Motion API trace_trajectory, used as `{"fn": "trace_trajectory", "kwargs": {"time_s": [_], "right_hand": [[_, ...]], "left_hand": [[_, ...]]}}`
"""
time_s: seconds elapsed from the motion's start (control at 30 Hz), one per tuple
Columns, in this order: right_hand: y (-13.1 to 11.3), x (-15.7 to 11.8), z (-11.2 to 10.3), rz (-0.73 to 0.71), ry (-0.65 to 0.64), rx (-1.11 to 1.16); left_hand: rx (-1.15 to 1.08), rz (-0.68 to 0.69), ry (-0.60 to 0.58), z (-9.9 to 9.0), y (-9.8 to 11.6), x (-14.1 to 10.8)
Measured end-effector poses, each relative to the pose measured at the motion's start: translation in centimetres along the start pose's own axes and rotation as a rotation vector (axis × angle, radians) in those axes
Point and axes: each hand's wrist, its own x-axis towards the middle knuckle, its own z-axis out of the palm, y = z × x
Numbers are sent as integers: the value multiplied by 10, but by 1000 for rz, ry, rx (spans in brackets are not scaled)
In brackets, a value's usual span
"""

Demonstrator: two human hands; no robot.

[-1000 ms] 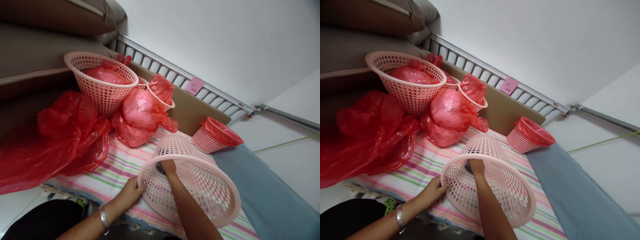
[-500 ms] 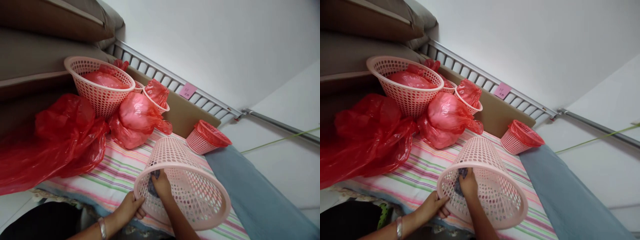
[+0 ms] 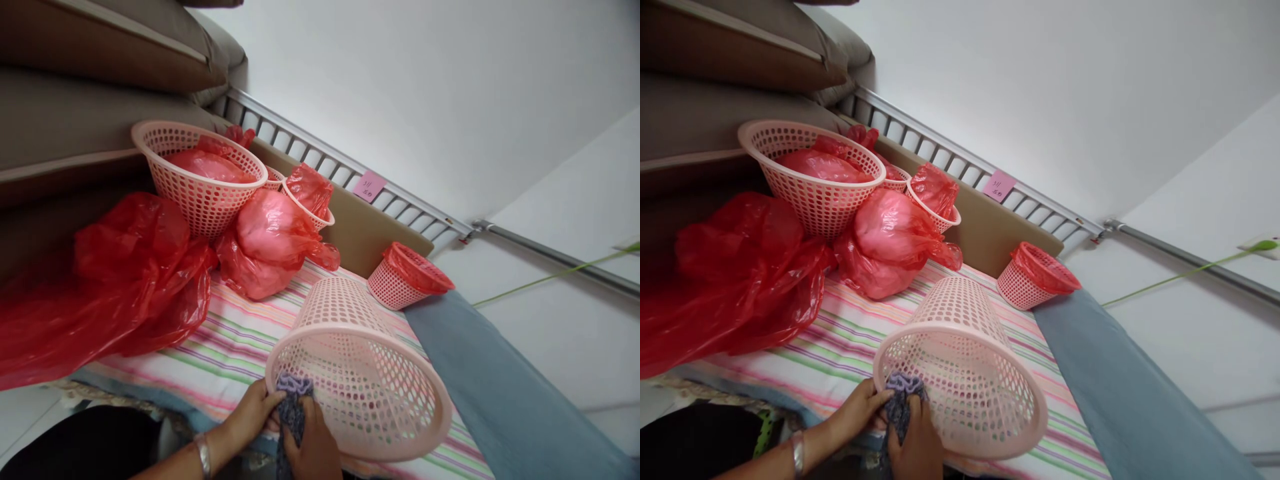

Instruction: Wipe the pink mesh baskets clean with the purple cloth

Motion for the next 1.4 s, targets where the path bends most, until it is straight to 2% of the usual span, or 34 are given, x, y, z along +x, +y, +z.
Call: {"fn": "trace_trajectory", "kwargs": {"time_s": [0.13,0.3,0.5,0.67,0.77,0.87,0.97,1.03,1.17,1.3,1.4], "right_hand": [[-3,18,-17,42,-97,32],[-8,65,-33,163,-106,0],[5,130,-34,257,-98,-88],[25,177,-34,250,-59,-97],[32,196,-34,264,-37,-75],[33,204,-32,280,-54,-50],[30,194,-32,295,-58,-44],[24,175,-32,299,-56,-44],[5,111,-29,259,-40,-32],[-11,41,-20,145,-44,47],[-15,12,-16,68,-21,64]], "left_hand": [[9,-25,-33,1,0,1],[30,-8,-32,3,2,0],[103,5,-57,2,9,-3],[133,53,-66,1,17,-2],[104,95,-56,-4,21,1],[86,103,-25,-10,24,6],[113,111,-11,-12,24,9],[136,128,-4,-11,23,10],[183,155,9,-9,21,11],[175,141,10,-10,20,10],[154,126,27,-10,19,9]]}}
